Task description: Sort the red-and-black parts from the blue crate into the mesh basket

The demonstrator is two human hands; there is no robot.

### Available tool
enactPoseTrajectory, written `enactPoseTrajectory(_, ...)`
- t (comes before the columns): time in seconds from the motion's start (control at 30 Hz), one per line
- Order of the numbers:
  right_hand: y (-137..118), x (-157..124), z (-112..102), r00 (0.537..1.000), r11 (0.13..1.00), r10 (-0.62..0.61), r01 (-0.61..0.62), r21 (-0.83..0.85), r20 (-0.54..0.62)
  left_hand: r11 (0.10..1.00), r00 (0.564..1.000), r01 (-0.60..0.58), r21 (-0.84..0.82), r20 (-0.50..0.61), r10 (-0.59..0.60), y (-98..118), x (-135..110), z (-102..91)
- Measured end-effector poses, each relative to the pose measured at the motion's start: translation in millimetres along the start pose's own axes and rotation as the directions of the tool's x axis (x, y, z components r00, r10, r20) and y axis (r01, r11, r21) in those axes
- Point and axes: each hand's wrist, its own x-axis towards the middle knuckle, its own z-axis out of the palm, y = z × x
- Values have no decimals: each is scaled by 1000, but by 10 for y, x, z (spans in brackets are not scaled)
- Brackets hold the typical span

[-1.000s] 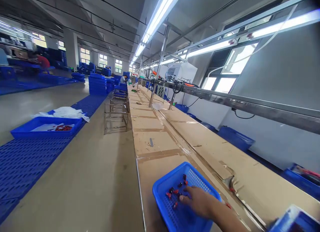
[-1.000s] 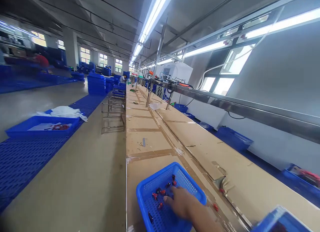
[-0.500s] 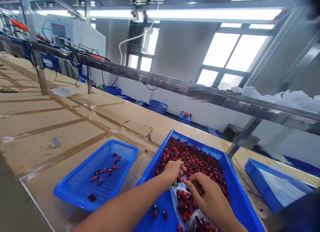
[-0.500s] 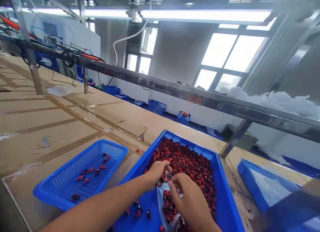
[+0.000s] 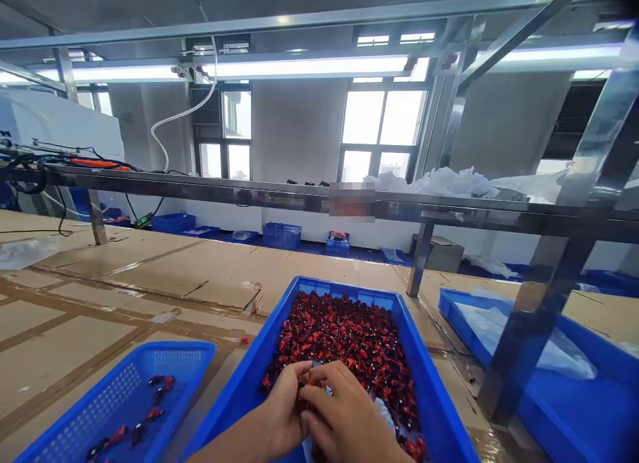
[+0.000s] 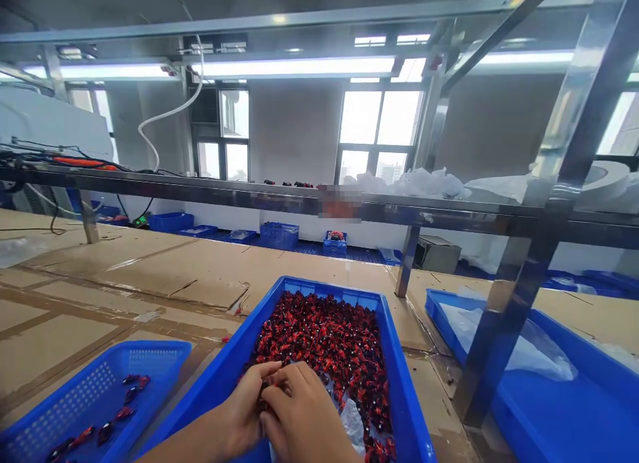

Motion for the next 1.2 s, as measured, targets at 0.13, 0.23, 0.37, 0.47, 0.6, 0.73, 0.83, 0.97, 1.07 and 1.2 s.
enactPoseTrajectory(0.13,16,-35,-83,986,978,161,-153,143,-52,992,992,127,5,2,-127,-64,-79,96)
enactPoseTrajectory(0.23,44,-43,-159,972,957,232,-222,188,-29,975,985,168,144,-62,-161,-100,-70,108)
enactPoseTrajectory(0.37,94,-31,-222,956,937,291,-278,211,-30,964,983,177,199,-82,-164,-58,-47,63)
enactPoseTrajectory(0.47,138,-16,-231,927,899,367,-331,287,-81,971,986,164,175,-18,-164,29,-83,40)
enactPoseTrajectory(0.6,223,-10,-225,855,718,509,-358,597,-98,982,990,74,173,105,-93,117,-137,44)
enactPoseTrajectory(0.73,270,-25,-286,854,670,501,-278,688,-143,855,959,-270,443,207,195,139,-141,65)
enactPoseTrajectory(0.83,234,-39,-380,882,747,412,-182,639,-230,591,864,-492,639,275,422,164,-166,81)
enactPoseTrajectory(0.97,168,-59,-468,900,864,309,-131,487,-306,268,696,-627,731,371,615,210,-252,91)
enactPoseTrajectory(1.07,151,-73,-476,909,893,281,-130,430,-309,138,629,-637,758,408,661,212,-306,87)
enactPoseTrajectory(1.2,155,-79,-447,912,885,285,-132,446,-296,-8,530,-681,732,501,684,187,-340,79)
